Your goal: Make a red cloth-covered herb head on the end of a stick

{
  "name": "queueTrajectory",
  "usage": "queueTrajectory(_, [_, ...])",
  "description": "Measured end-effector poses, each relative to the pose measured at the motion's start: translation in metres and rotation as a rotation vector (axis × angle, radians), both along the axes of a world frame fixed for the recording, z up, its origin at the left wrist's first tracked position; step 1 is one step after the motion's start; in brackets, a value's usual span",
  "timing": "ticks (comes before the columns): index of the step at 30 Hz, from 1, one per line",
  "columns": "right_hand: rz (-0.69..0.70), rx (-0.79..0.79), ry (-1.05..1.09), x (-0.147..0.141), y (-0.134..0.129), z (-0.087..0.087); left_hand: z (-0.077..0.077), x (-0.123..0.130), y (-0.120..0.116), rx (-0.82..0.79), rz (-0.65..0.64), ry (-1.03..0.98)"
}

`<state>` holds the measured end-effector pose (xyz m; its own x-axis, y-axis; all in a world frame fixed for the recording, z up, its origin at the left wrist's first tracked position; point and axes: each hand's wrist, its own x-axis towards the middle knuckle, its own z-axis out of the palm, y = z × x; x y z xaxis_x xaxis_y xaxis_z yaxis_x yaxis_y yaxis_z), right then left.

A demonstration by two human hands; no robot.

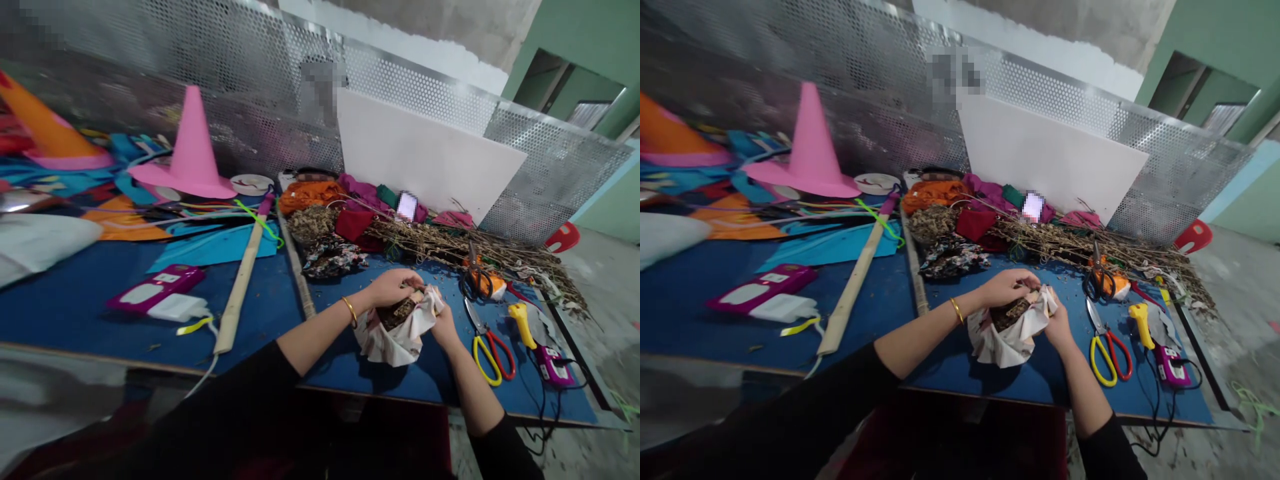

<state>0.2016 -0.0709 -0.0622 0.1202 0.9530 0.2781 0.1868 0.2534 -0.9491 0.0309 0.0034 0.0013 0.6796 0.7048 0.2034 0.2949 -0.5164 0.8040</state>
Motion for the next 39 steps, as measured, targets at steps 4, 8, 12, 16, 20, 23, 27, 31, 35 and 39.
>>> queueTrajectory(4, [-0.010, 0.019, -0.002, 0.000, -0.001, -0.005, 0.004, -0.008, -0.002, 0.093, -0.060, 0.121])
queueTrajectory(8, [0.010, 0.050, -0.024, -0.002, -0.004, -0.002, 0.009, -0.005, -0.006, 0.352, -0.060, 0.268])
queueTrajectory(12, [-0.018, 0.067, -0.003, -0.004, -0.006, 0.003, 0.009, 0.001, -0.007, 0.488, 0.014, 0.349])
queueTrajectory(16, [-0.002, 0.076, 0.007, -0.004, -0.007, 0.004, 0.010, 0.006, -0.005, 0.461, 0.092, 0.273])
queueTrajectory(20, [-0.022, 0.081, 0.004, -0.006, -0.004, 0.005, 0.011, 0.012, -0.003, 0.314, 0.108, 0.219])
queueTrajectory(23, [-0.014, 0.072, 0.026, -0.008, 0.000, 0.008, 0.010, 0.017, -0.004, 0.248, 0.069, 0.189])
queueTrajectory(27, [-0.010, 0.051, 0.024, -0.010, 0.006, 0.011, 0.007, 0.016, -0.006, 0.225, 0.098, 0.125])
queueTrajectory(31, [-0.065, 0.021, 0.038, -0.012, 0.005, 0.013, 0.000, 0.000, -0.019, 0.273, 0.237, -0.059])
queueTrajectory(35, [-0.034, 0.004, 0.134, -0.017, 0.001, 0.016, -0.012, -0.017, -0.037, 0.459, 0.060, -0.084])
queueTrajectory(39, [-0.077, -0.031, 0.232, -0.027, -0.001, 0.018, -0.018, -0.018, -0.040, 0.610, 0.065, 0.136])
